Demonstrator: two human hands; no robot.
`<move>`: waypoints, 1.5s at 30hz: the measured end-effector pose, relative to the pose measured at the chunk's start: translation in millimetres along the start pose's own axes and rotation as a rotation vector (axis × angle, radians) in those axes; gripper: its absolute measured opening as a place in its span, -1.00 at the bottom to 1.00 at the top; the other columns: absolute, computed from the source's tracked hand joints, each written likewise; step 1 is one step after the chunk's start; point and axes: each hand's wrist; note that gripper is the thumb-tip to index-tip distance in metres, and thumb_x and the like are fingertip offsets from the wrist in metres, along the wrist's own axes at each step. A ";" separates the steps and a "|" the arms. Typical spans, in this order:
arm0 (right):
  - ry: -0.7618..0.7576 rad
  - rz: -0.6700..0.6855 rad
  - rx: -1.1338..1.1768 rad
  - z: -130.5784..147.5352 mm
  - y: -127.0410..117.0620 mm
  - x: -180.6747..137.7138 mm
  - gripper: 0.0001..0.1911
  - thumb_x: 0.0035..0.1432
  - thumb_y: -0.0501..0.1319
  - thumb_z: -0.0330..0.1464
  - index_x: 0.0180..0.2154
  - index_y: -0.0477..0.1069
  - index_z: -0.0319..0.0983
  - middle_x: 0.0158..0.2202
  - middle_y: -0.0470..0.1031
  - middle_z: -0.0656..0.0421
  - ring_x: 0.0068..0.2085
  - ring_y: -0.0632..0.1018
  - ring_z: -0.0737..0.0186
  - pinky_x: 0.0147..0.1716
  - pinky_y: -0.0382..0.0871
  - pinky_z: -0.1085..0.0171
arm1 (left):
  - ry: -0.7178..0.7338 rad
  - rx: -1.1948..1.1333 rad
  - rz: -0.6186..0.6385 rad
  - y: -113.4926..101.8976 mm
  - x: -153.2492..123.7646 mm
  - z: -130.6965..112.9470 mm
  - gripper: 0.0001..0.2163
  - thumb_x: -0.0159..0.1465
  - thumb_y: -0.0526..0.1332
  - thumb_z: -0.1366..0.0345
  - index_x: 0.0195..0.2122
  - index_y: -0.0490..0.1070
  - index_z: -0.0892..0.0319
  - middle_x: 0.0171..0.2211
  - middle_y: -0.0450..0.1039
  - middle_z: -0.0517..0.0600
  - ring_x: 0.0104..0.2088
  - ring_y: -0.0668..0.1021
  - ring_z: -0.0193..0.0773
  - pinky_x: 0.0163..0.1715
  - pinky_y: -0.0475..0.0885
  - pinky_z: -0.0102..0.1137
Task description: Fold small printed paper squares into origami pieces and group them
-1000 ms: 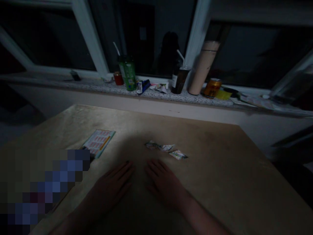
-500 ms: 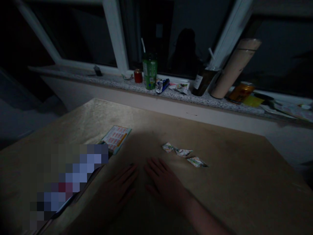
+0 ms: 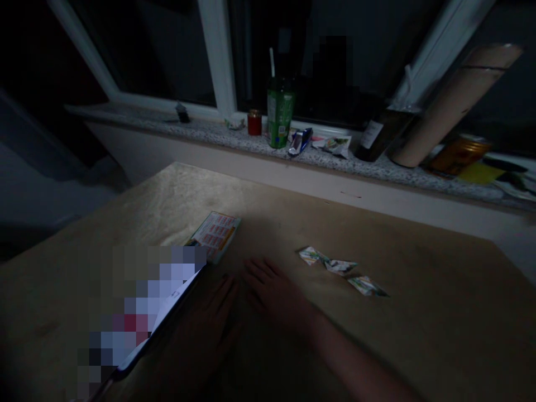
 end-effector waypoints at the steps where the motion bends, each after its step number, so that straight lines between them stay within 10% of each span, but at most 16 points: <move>1: -0.008 -0.011 0.003 -0.1 0.8 5.1 -0.58 0.30 -0.04 -0.34 0.17 0.16 -0.24 0.23 0.14 0.04 0.25 0.12 0.16 0.22 -0.01 0.04 | -0.006 0.008 -0.007 0.4 -0.7 0.0 -0.51 0.29 0.02 0.21 0.22 0.06 0.29 0.21 0.12 0.21 0.18 0.24 -0.04 0.07 0.27 -0.15; 10: 0.001 -0.129 0.006 -5.5 12.8 55.5 -0.55 0.16 0.16 -0.32 0.07 0.23 -0.34 0.13 0.25 -0.07 0.15 0.25 0.07 0.12 0.16 0.08 | -0.106 -0.058 -0.085 -15.6 0.2 1.0 -0.66 0.30 0.00 0.26 0.07 0.25 0.25 0.00 0.41 0.17 -0.03 0.48 -0.08 -0.07 0.40 -0.16; 19: -0.075 -0.051 -0.113 -13.6 30.4 106.2 -0.17 0.11 0.13 -0.06 0.26 -0.13 -0.31 0.31 -0.15 -0.06 0.30 -0.17 0.01 0.22 -0.26 -0.05 | -0.159 -0.075 -0.104 -20.6 2.6 -1.5 -0.68 0.29 0.01 0.22 0.03 0.27 0.22 -0.04 0.44 0.16 -0.06 0.51 -0.06 -0.12 0.45 -0.14; 45: -0.105 -0.074 -0.215 -5.0 24.4 90.7 -0.56 0.32 -0.11 -0.21 0.11 0.24 -0.28 0.17 0.25 0.02 0.21 0.19 0.11 0.23 -0.10 0.07 | -0.067 -0.165 -0.036 -24.5 3.9 -7.4 -0.73 0.26 0.05 0.33 -0.03 0.34 0.23 -0.08 0.47 0.13 -0.12 0.51 -0.05 -0.15 0.45 -0.14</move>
Point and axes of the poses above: each hand's wrist, its own x-axis towards the middle knuckle, its own y-axis out of the palm, z = x × y
